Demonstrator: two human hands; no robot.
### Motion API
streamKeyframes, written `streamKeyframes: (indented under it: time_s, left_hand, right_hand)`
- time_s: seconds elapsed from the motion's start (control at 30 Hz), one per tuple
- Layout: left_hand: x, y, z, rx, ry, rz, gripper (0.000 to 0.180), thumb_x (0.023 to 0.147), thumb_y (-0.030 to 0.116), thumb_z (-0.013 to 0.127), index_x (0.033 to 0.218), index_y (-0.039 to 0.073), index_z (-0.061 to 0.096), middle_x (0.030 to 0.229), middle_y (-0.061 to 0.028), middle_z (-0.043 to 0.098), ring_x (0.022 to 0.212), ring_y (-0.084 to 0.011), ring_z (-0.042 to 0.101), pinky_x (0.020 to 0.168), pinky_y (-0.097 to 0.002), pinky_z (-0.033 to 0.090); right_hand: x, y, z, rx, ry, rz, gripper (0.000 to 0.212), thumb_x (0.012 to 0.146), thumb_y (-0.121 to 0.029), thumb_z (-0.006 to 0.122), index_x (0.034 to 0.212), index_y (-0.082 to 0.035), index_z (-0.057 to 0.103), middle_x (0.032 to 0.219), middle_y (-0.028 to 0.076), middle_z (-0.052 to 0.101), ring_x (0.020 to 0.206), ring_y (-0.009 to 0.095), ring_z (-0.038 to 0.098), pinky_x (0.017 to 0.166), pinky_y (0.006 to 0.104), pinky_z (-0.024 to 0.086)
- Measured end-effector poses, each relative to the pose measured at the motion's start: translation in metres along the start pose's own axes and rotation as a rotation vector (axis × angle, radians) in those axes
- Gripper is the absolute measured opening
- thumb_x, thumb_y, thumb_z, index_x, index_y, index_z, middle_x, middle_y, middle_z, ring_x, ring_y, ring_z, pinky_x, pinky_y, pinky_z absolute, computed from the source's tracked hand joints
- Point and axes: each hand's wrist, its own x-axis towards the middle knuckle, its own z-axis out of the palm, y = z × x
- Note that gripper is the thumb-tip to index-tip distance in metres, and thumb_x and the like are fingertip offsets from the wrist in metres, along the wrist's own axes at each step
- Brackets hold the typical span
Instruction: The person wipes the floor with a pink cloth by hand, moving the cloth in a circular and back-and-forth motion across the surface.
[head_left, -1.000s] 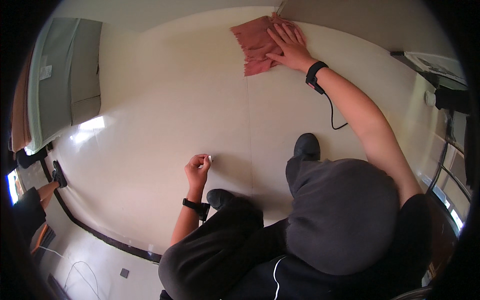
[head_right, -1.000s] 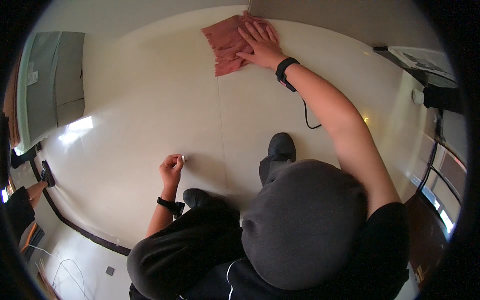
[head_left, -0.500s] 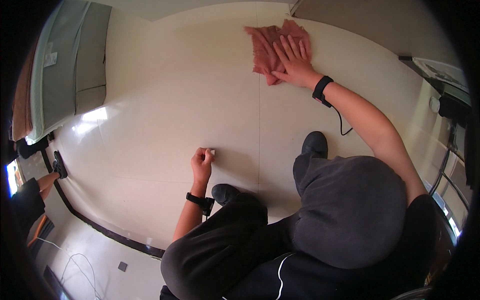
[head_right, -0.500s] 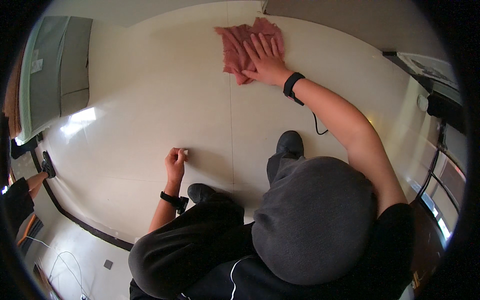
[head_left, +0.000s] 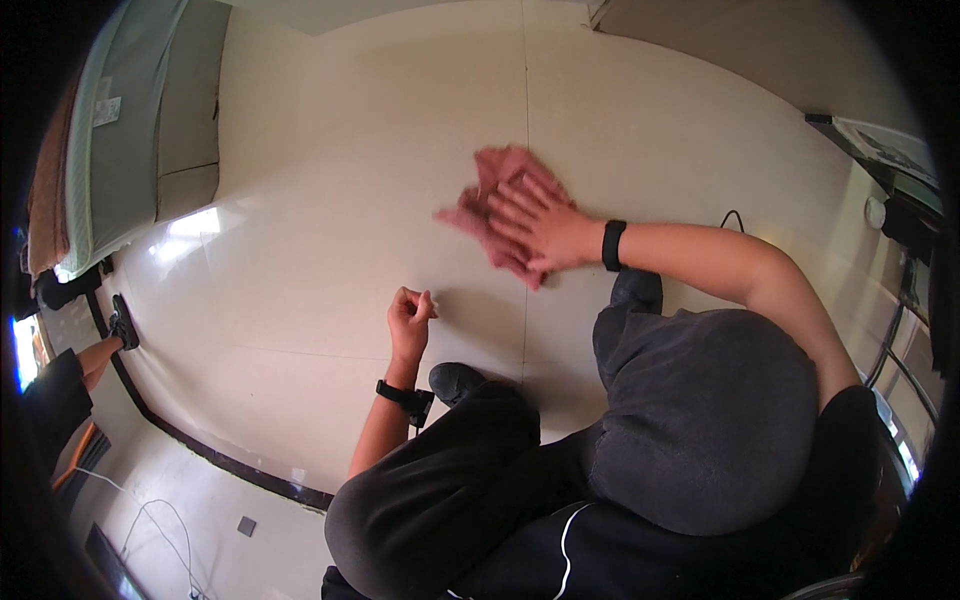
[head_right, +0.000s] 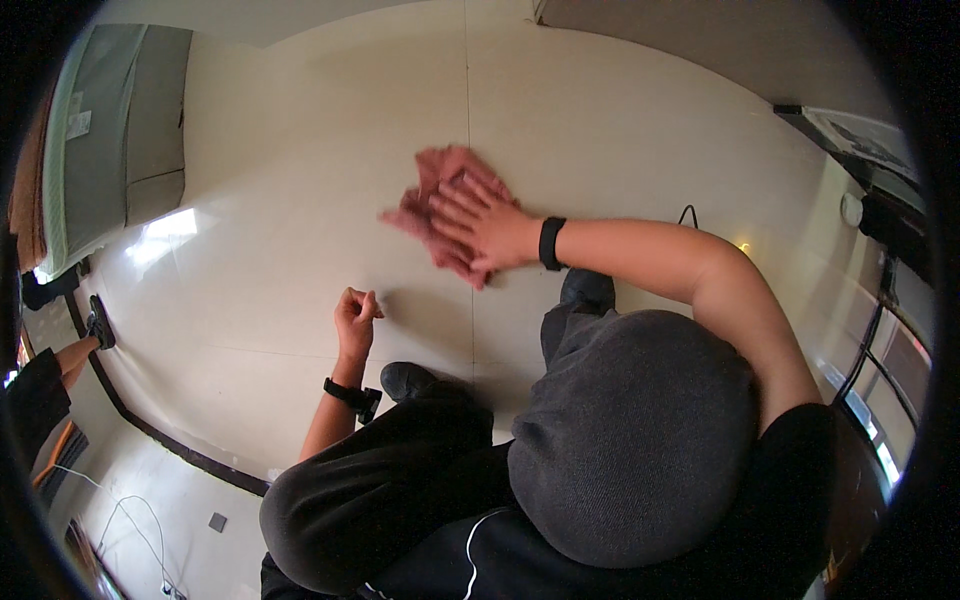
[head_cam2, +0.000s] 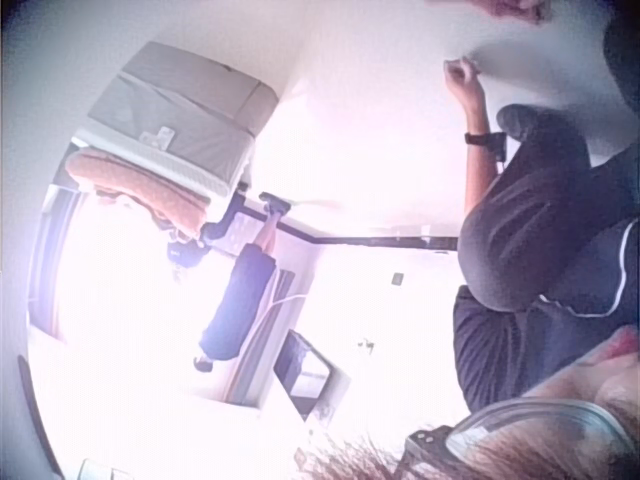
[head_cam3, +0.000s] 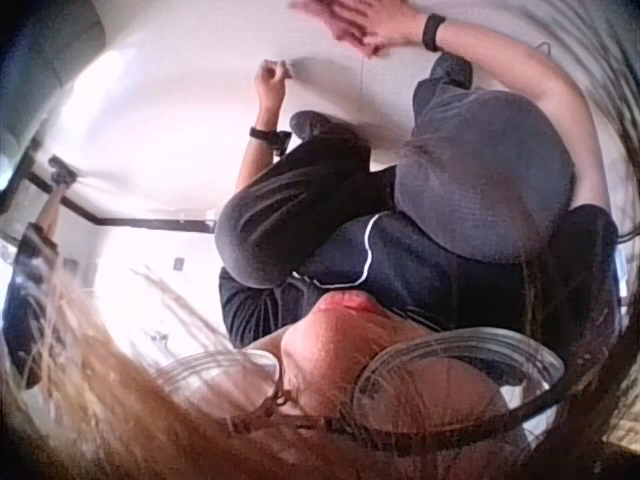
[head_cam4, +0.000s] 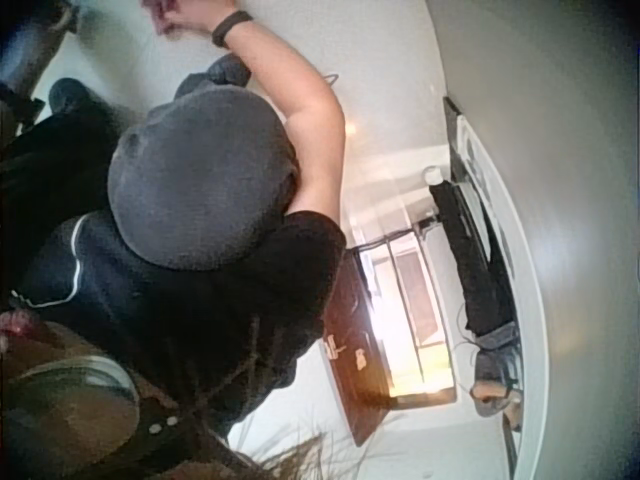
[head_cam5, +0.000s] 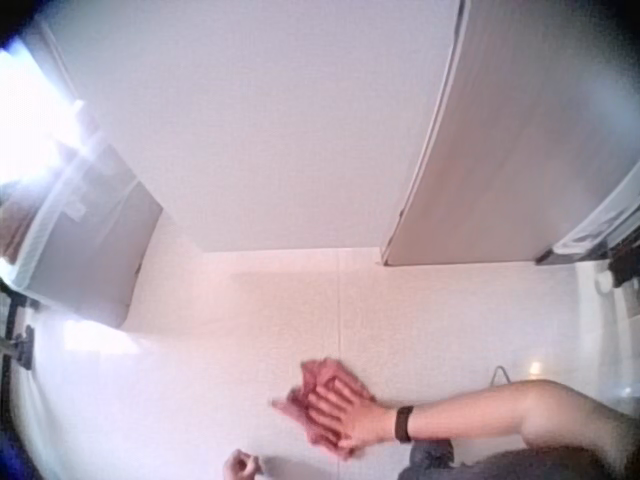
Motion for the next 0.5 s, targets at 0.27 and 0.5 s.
streamKeyframes:
  time_s: [0.27,0.5]
  left_hand:
    - [0.005,0.000,0.005,-0.168,0.038,-0.022,0.030,0.098,-0.002,0.068,0.099,0.008,0.040,0.090,-0.0107,0.066,0.077,-0.0190,0.070,0.070,-0.0361,0.066]
    - [-0.002,0.007,-0.001,-0.286,0.038,-0.133,0.031,0.096,-0.006,0.067,0.099,0.008,0.040,0.093,-0.0091,0.062,0.087,-0.0244,0.072,0.076,-0.0408,0.067]
  right_hand:
    - [-0.033,-0.060,0.049,0.018,-0.179,-0.454,0.083,0.092,-0.049,0.062,0.162,-0.016,0.034,0.171,0.012,0.025,0.161,0.033,0.012,0.128,0.0602,0.005]
    - [-0.017,0.004,-0.006,0.151,-0.190,-0.296,0.108,0.061,-0.038,0.091,0.157,-0.025,0.043,0.169,0.001,0.033,0.159,0.029,0.019,0.130,0.0513,0.019]
